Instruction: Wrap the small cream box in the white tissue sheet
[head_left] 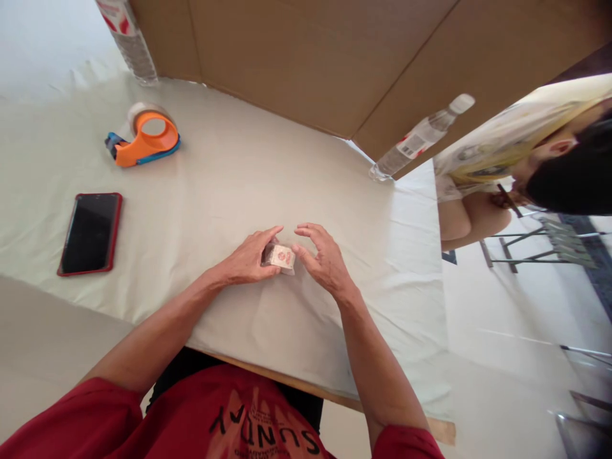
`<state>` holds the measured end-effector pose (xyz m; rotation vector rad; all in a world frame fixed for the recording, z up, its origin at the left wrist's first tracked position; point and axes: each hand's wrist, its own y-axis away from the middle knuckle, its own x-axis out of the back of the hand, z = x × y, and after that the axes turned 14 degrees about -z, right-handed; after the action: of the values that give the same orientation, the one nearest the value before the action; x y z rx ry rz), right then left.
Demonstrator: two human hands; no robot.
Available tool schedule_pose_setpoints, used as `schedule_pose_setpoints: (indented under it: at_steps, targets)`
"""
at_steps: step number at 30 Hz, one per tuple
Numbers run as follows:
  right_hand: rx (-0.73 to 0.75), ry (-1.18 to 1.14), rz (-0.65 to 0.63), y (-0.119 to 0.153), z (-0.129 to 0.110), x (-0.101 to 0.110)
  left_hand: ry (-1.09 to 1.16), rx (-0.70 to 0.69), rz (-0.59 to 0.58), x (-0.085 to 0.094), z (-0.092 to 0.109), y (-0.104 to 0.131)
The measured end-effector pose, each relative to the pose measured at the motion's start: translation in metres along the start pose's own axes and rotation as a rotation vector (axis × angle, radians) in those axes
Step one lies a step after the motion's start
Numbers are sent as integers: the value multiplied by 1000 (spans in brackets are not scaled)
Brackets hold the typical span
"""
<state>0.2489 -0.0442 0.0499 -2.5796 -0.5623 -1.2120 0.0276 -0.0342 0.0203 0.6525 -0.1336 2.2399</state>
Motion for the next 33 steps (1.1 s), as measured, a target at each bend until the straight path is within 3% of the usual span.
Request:
schedule_pose_setpoints:
  at_steps: [5, 9, 15, 18, 21, 24, 27, 30, 33]
  targets:
    - [-31, -175, -106, -20, 6, -10, 5, -16, 16, 1, -1, -1]
    - [-41, -293, 12, -34, 7, -17, 84, -55, 54, -1, 0, -2]
    - [-38, -320, 172, -51, 5, -12, 519, -28, 171, -13, -1, -8]
    - [-30, -302, 147, -64, 7, -2, 797, -91, 101, -13, 3, -11]
    - [-21, -292, 114, -73, 7, 10, 928, -72, 63, -9, 8, -11]
    - [-55, -249, 226, -67, 0, 17, 958, 33, 157, -7, 8, -12]
    - [-128, -150, 360, -42, -15, 14, 979, 102, 247, -7, 5, -14]
    - [-221, -44, 251, -16, -29, -4, 1005, 116, 280, -7, 4, -14]
    - [-316, 34, 169, -6, -33, -26, 1043, 93, 285, -9, 5, -14]
